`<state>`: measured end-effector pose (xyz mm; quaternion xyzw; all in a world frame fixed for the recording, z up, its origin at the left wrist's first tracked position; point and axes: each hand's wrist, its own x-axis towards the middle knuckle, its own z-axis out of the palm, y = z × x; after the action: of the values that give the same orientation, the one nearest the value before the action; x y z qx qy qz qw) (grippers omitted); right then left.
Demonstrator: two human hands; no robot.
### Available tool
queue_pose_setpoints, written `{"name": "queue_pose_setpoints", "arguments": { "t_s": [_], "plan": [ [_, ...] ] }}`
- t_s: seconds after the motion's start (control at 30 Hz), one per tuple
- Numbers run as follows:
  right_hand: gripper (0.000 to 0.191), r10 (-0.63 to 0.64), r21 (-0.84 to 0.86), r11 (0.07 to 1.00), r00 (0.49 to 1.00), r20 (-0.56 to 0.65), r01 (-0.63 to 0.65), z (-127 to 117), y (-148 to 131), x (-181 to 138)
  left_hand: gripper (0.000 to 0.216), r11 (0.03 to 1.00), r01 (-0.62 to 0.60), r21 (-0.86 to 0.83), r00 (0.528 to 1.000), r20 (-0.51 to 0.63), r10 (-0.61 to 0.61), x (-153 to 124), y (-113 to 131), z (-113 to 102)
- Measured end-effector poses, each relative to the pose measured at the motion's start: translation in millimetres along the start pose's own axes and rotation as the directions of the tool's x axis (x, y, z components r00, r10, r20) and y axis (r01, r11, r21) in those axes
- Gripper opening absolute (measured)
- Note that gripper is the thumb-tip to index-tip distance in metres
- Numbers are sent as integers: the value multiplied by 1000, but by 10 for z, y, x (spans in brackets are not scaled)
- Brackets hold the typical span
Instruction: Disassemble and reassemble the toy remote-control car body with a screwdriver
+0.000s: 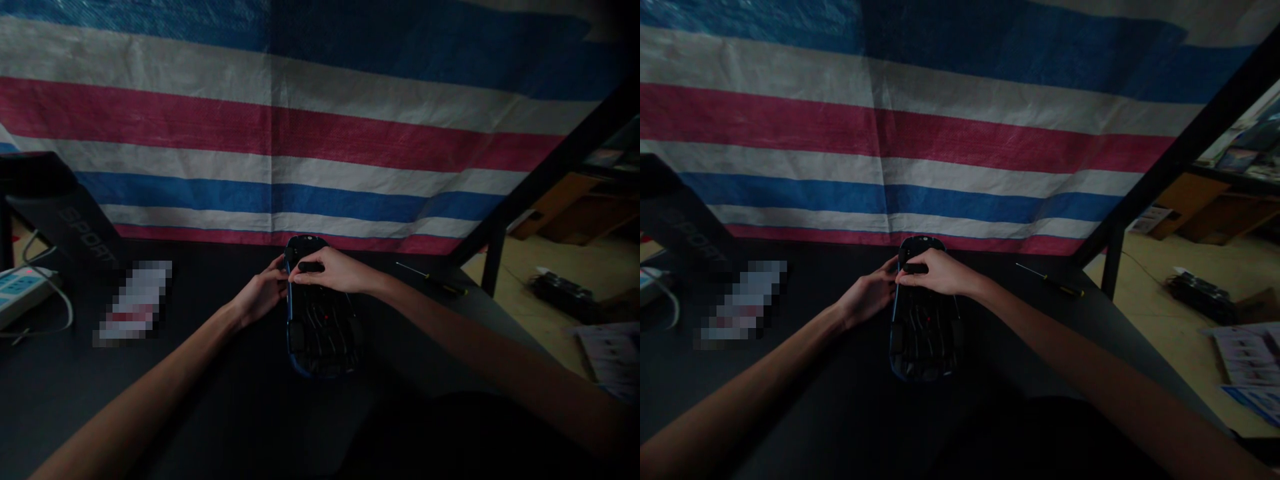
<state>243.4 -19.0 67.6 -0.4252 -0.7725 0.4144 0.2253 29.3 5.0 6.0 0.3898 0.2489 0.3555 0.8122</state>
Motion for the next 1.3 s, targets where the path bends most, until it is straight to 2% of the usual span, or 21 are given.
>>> {"name": "queue_pose_setpoints", "arguments": {
  "t_s": [0.1,0.23,0.3,0.4,0.43,0.5,0.6,0.73,0.83,1.13,1.3],
  "plan": [
    [27,-47,-22,999,994,-99,45,-83,-151,-32,70,1000,-14,16,1000,3,14,0,-12,-1],
    [27,-45,-7,999,955,-294,46,-208,-551,-60,80,996,-42,79,999,30,40,-13,-25,19],
    [27,-121,-137,988,914,-387,73,-208,-759,-86,87,994,-44,98,999,30,41,-15,-30,23],
    [28,-251,-440,898,832,-495,9,-120,-935,-154,92,995,-39,88,999,9,38,-7,-35,18],
    [28,-263,-473,881,817,-513,-13,-83,-943,-181,90,996,-36,81,999,2,36,-2,-35,16],
    [25,-255,-435,900,806,-535,-4,-22,-886,-229,81,997,-31,73,999,-9,32,6,-31,18],
    [23,-230,-284,956,806,-546,80,20,-707,-277,72,997,-24,72,999,-26,26,5,-16,43],
    [25,-169,-176,980,869,-466,96,54,-551,-301,73,997,-16,73,999,-30,18,-22,11,94],
    [26,-164,-183,978,899,-407,96,100,-543,-297,74,997,-24,79,1000,-15,25,-37,18,110],
    [26,-153,-194,977,917,-369,86,150,-533,-273,73,996,-24,80,1000,0,24,5,-19,45],
    [23,-186,-348,935,929,-320,68,153,-588,-285,71,996,-44,73,999,16,42,30,-43,13]
  ]
}}
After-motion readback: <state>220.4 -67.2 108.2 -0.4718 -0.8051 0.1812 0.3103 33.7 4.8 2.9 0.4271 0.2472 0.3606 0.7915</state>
